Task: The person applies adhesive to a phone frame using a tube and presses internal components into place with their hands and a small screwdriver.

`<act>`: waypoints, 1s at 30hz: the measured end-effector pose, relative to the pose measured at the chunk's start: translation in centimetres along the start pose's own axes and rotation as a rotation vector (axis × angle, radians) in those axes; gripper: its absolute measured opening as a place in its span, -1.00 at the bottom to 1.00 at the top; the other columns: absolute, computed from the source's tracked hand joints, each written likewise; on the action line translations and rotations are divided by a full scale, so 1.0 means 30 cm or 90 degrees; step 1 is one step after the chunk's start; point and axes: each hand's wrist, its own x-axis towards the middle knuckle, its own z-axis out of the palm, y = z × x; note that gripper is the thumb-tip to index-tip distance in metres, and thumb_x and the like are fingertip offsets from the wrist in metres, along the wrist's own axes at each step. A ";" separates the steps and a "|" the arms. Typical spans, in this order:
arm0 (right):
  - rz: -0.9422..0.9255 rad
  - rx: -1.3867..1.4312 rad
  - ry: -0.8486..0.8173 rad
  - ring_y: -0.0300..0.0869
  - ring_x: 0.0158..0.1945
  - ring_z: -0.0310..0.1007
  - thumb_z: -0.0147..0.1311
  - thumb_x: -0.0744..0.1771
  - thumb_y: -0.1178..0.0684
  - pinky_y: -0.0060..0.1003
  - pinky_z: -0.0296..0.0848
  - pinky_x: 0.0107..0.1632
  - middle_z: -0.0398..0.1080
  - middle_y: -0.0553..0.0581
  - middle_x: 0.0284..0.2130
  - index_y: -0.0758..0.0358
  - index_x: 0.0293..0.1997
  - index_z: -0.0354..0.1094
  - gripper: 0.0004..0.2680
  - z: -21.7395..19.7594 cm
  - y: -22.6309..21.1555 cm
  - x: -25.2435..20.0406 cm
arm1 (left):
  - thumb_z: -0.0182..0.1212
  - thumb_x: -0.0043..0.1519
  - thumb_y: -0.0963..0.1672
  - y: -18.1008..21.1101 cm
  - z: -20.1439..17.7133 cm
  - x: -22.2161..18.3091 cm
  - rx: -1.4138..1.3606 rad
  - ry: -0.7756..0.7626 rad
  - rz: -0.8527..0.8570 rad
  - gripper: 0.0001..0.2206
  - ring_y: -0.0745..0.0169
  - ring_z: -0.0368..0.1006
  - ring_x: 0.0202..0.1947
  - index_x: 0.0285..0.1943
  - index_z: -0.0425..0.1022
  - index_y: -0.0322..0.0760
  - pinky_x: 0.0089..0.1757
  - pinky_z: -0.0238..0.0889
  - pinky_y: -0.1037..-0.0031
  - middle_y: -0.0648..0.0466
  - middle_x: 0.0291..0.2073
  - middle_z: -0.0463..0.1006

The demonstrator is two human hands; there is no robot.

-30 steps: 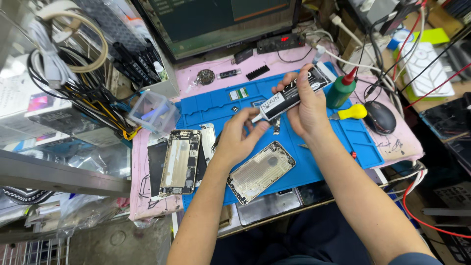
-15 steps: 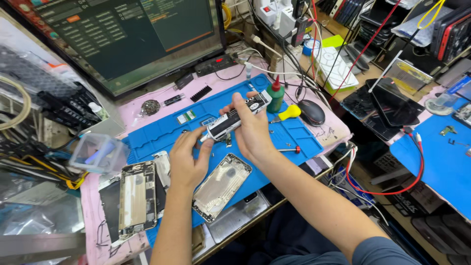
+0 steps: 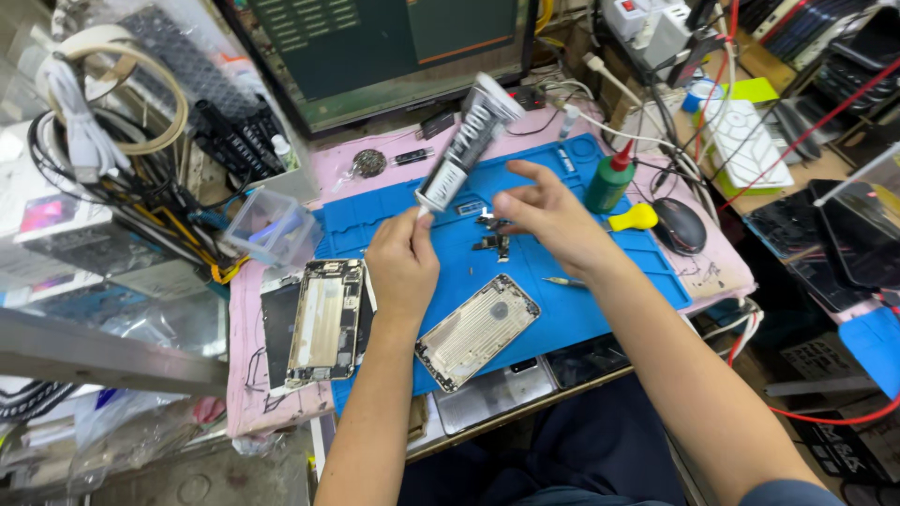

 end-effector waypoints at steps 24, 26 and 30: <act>-0.486 -0.937 -0.156 -0.08 -0.09 0.34 0.08 0.16 0.25 -0.12 0.25 -0.09 0.43 0.03 -0.19 0.04 -0.11 0.56 -0.70 -0.045 0.059 -0.249 | 0.19 0.27 -0.07 -0.075 0.012 -0.012 0.291 -0.066 -0.173 -0.72 -0.16 0.52 -0.47 -0.38 0.62 -0.38 -0.36 0.36 0.11 -0.15 -0.51 0.58; -0.517 -0.969 -0.180 -0.07 -0.09 0.33 0.08 0.15 0.24 -0.12 0.24 -0.10 0.43 0.03 -0.17 0.04 -0.09 0.55 -0.70 -0.048 0.055 -0.240 | 0.20 0.27 -0.07 -0.075 0.014 -0.013 0.291 -0.061 -0.174 -0.72 -0.15 0.52 -0.48 -0.37 0.63 -0.38 -0.36 0.37 0.11 -0.15 -0.50 0.58; -0.548 -0.941 -0.214 -0.05 -0.08 0.34 0.09 0.16 0.24 -0.11 0.23 -0.10 0.45 0.06 -0.13 0.10 -0.13 0.54 -0.74 -0.056 0.051 -0.212 | 0.20 0.26 -0.06 -0.066 0.011 -0.012 0.288 -0.065 -0.183 -0.72 -0.15 0.53 -0.47 -0.37 0.64 -0.37 -0.37 0.37 0.11 -0.16 -0.51 0.58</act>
